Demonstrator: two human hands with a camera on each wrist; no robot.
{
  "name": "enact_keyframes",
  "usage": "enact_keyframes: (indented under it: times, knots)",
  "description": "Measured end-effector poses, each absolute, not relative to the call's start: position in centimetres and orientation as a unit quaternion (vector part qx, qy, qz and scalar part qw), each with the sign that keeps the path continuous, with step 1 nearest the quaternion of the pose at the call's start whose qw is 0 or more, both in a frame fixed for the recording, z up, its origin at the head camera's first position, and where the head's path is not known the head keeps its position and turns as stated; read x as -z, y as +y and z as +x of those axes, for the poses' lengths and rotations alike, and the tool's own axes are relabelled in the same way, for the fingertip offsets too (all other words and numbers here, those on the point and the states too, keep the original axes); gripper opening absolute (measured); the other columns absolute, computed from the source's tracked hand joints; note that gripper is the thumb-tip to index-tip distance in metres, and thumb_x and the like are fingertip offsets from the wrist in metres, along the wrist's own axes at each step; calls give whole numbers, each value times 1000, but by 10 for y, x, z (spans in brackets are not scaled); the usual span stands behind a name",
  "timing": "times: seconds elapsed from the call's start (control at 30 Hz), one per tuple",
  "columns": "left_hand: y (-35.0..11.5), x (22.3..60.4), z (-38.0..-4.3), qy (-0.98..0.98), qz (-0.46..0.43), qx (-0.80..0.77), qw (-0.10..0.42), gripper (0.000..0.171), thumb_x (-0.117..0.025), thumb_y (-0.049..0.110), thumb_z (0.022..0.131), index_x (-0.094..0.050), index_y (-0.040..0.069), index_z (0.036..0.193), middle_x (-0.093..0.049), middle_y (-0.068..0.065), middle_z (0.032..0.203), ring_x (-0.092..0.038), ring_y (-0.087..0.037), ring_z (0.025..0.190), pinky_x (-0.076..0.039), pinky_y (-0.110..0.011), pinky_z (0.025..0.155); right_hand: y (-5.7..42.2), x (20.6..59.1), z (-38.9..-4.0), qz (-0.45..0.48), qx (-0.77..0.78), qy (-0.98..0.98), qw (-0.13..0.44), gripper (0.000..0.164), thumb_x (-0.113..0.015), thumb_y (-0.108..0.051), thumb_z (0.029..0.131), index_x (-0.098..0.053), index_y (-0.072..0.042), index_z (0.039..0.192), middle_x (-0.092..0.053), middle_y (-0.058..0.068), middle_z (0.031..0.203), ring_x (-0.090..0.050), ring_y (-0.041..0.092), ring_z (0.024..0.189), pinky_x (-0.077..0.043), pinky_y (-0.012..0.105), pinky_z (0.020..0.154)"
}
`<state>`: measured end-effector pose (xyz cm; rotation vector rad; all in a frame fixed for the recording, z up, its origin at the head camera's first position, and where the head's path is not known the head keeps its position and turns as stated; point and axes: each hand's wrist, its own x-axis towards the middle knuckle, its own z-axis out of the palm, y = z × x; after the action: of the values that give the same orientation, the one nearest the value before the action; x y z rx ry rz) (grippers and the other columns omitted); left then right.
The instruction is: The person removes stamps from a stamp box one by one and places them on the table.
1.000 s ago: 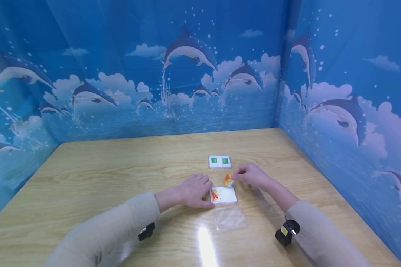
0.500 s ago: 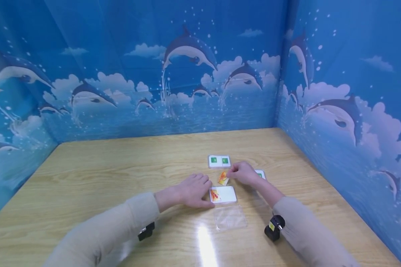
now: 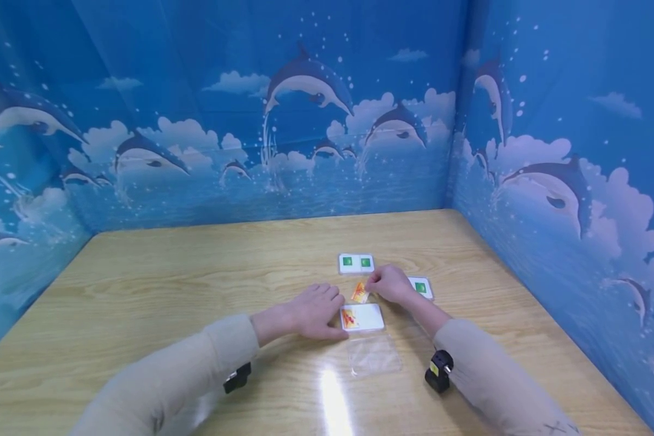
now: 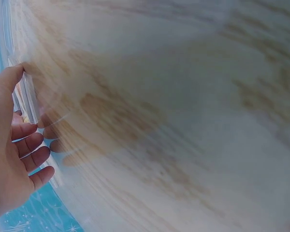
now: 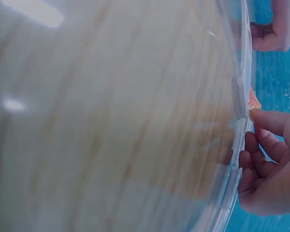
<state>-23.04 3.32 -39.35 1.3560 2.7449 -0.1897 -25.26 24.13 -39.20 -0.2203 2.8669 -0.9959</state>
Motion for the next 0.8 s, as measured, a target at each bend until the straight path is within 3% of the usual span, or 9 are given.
enact_keyframes:
  times: [0.33,0.8]
  knots:
    - [33,395,-230,895,440,62,40,70,-45,67,84,-49,10,124,-50,-4,113,-45,-16,103,-37,-35,96,236,395,-253,-55,287,956,42,6,-67,-11,80,-63,-8,78,-60,3,76,-53,18,72,-44,34,70]
    - [32,395,-233,895,441,41,49,69,-47,66,83,-50,9,124,-51,-4,111,-45,-16,100,-38,-34,95,244,382,-244,-81,376,922,49,18,-64,-15,86,-64,-2,99,-62,6,92,-56,22,89,-46,37,79]
